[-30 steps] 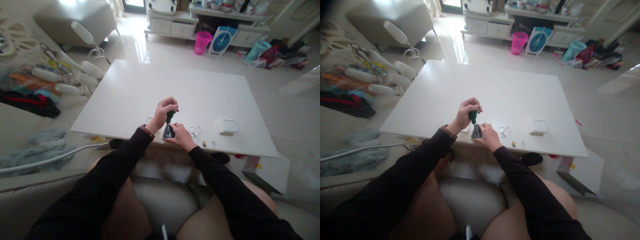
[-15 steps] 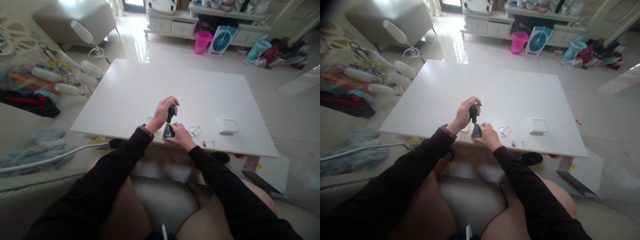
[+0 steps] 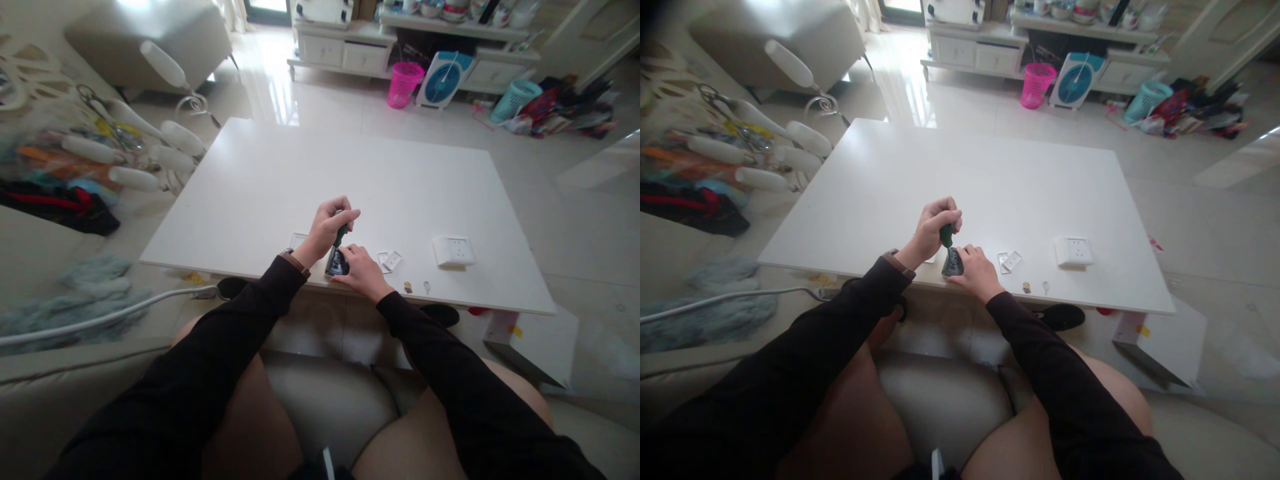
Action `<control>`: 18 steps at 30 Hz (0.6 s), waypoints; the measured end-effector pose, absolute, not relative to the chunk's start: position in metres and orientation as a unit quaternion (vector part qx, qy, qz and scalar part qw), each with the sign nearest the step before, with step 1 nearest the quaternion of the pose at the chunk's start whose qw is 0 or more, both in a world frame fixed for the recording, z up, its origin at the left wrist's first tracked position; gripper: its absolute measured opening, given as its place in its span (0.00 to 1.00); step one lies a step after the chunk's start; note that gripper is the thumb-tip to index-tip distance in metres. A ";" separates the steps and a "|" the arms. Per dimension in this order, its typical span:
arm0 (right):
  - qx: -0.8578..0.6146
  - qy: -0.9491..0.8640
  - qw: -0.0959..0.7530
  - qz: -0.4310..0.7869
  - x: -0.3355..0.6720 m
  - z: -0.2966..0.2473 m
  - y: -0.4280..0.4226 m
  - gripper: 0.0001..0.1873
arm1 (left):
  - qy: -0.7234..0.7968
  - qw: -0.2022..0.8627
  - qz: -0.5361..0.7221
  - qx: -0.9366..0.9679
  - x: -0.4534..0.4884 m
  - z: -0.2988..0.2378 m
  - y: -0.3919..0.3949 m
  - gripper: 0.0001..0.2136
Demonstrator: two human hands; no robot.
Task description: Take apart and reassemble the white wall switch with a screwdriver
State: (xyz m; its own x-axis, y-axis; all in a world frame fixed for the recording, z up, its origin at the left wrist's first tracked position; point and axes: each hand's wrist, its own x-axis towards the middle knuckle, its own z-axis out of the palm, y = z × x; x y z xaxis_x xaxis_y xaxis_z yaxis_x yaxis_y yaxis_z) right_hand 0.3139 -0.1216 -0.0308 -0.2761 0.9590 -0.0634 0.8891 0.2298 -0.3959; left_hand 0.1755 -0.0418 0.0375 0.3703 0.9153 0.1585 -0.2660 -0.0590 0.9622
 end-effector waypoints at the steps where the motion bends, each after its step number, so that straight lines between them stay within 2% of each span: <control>1: -0.595 -0.777 0.096 0.181 0.314 -0.030 -0.122 0.38 | 0.297 0.620 0.474 0.550 0.176 0.038 -0.042 0.17; 13: -0.595 -0.774 0.096 0.192 0.314 -0.030 -0.121 0.41 | 0.333 0.612 0.496 0.518 0.182 0.047 -0.040 0.26; 18: -0.597 -0.773 0.096 0.193 0.314 -0.029 -0.121 0.41 | 0.319 0.645 0.482 0.499 0.181 0.044 -0.040 0.30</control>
State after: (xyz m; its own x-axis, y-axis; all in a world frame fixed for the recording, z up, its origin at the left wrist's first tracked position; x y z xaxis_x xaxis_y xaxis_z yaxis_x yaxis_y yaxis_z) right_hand 0.3139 -0.1214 -0.0290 -0.2690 0.9597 -0.0812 0.8855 0.2133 -0.4127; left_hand 0.1809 -0.0396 0.0443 0.3312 0.9410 0.0693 -0.3038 0.0368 0.9520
